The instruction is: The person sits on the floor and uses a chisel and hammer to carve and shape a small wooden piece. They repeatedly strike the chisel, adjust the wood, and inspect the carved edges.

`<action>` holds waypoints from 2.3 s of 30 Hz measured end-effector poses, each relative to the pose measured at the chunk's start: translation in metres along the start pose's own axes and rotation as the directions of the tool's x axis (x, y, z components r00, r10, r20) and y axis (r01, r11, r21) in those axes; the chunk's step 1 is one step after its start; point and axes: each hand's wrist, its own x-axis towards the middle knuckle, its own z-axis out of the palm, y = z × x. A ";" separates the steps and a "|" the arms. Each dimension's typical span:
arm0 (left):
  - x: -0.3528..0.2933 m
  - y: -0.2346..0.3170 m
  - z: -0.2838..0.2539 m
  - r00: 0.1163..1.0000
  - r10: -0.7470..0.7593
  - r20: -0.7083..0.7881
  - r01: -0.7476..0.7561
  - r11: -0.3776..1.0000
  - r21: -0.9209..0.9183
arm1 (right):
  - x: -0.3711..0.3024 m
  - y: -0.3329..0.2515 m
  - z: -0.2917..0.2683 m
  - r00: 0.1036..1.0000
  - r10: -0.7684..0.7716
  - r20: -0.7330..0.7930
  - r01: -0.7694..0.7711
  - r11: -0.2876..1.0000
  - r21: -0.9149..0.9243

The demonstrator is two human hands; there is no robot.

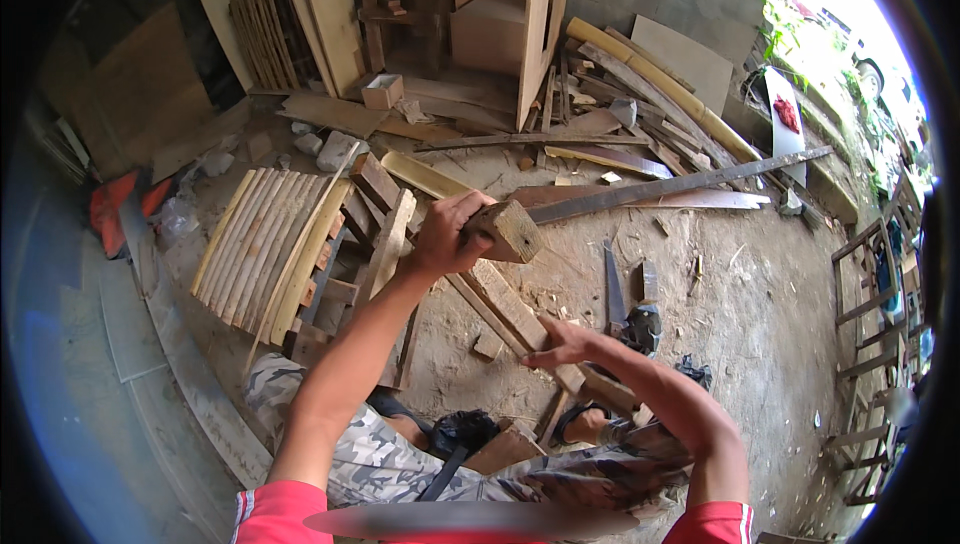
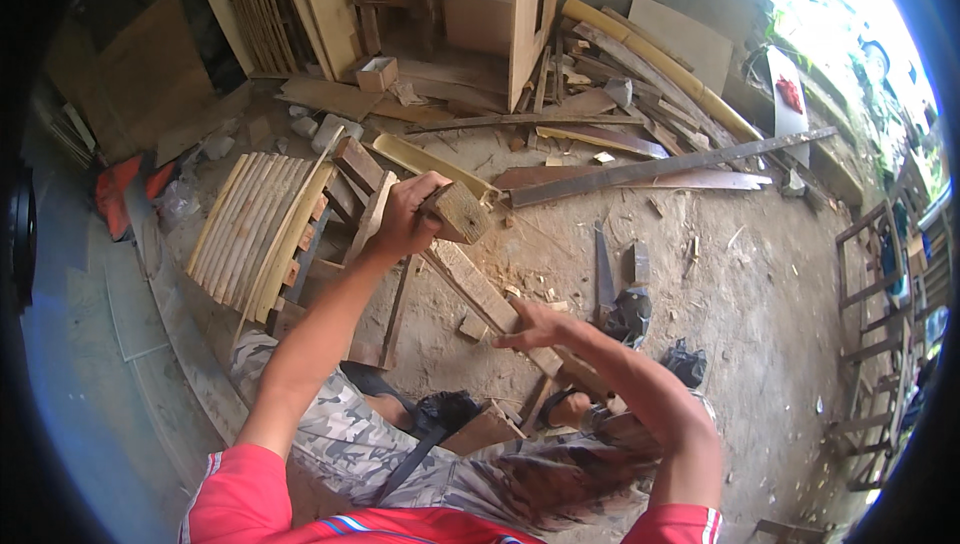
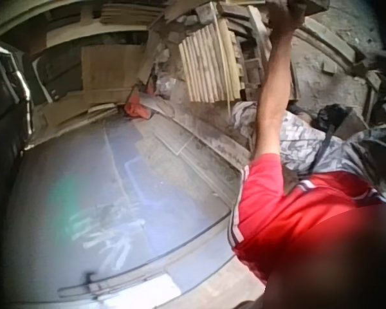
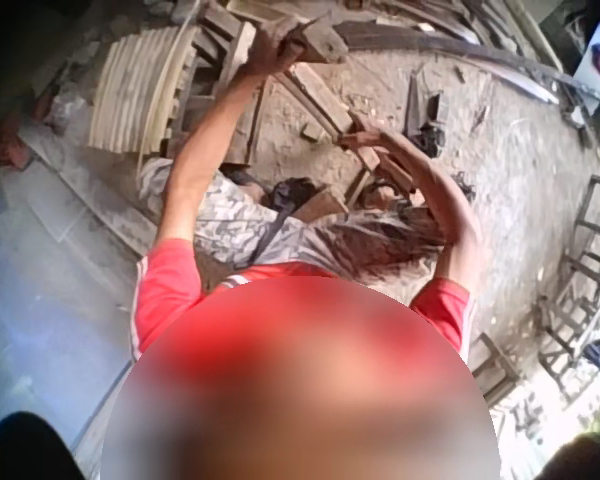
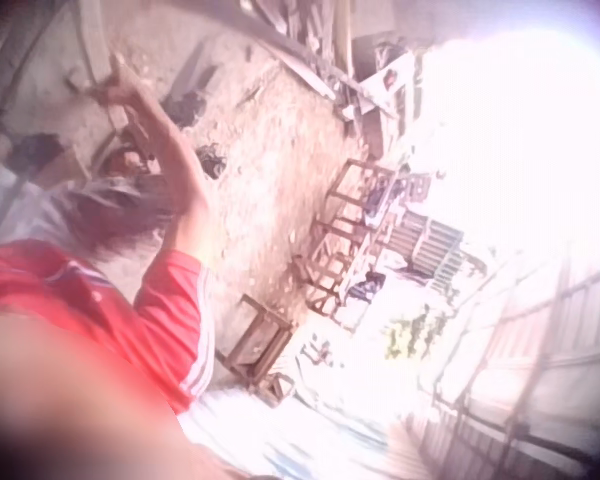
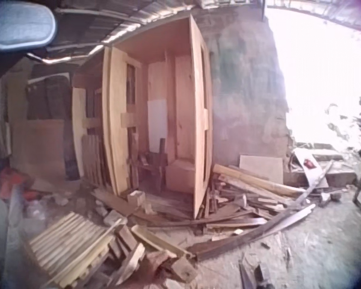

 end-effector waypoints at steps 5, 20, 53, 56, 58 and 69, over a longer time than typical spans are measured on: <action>-0.019 -0.003 -0.015 0.969 -0.093 -0.229 0.166 0.933 0.321 | 0.021 -0.016 0.035 0.974 -0.045 -0.223 0.122 0.931 0.343; -0.256 0.024 -0.124 0.125 -0.447 -0.886 0.917 0.394 -0.070 | 0.121 -0.060 0.062 0.925 0.135 -0.355 0.039 0.895 0.444; -0.304 0.026 0.017 -0.286 -0.882 -0.375 0.073 0.370 -0.926 | 0.256 -0.134 0.164 0.963 0.200 -0.178 0.057 0.497 0.866; -0.305 0.026 0.016 -0.273 -0.877 -0.394 0.101 0.381 -0.919 | 0.249 -0.139 0.172 0.981 0.106 -0.162 0.107 0.402 0.909; -0.309 0.024 0.014 -0.218 -0.879 -0.423 0.155 0.397 -0.905 | 0.249 -0.150 0.177 0.969 0.143 -0.202 0.124 0.427 0.896; -0.319 0.021 -0.008 -0.211 -0.906 -0.366 0.167 0.335 -0.927 | 0.245 -0.172 0.173 0.929 0.242 -0.279 0.138 0.475 0.869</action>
